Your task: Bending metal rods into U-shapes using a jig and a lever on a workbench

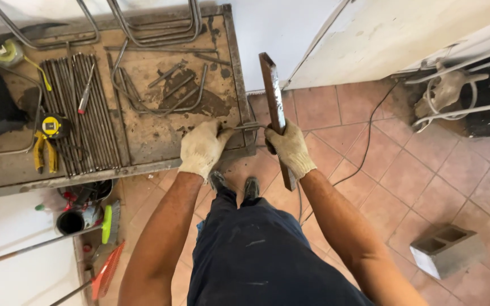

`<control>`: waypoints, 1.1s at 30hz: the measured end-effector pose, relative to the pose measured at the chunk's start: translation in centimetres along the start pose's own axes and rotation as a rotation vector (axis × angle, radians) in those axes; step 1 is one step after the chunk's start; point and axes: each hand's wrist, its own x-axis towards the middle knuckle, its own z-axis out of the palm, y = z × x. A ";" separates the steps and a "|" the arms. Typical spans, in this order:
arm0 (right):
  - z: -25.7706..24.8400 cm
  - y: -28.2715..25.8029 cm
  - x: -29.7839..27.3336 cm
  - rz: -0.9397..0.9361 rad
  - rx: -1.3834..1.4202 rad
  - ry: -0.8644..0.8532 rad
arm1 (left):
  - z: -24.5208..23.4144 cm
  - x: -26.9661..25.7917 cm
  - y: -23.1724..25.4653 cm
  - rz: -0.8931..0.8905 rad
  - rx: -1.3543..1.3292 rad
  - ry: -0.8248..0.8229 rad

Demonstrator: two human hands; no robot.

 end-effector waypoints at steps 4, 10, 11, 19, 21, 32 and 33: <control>0.1 0.2 0.6 -0.024 0.029 -0.008 | 0.3 0.6 0.2 -0.010 0.054 0.009; -0.7 -2.3 -1.2 0.001 -0.006 -0.041 | 1.4 0.8 -0.9 0.027 -0.015 0.020; -1.3 -3.9 -1.8 0.035 -0.329 -0.103 | 1.7 1.2 -1.1 0.040 -0.025 0.056; -4.2 -5.4 -4.9 -0.125 -1.037 -0.164 | 1.8 1.6 -1.8 0.068 -0.084 0.047; -3.5 -4.3 -3.6 -0.150 -1.166 -0.219 | 1.9 1.7 -1.5 0.041 0.029 0.067; -2.5 -7.1 -5.2 -0.090 -1.217 -0.263 | 2.8 1.6 -1.0 0.012 0.155 0.061; -2.9 -8.0 -4.7 -0.136 -1.247 -0.278 | 3.0 2.0 -0.9 -0.017 0.197 0.073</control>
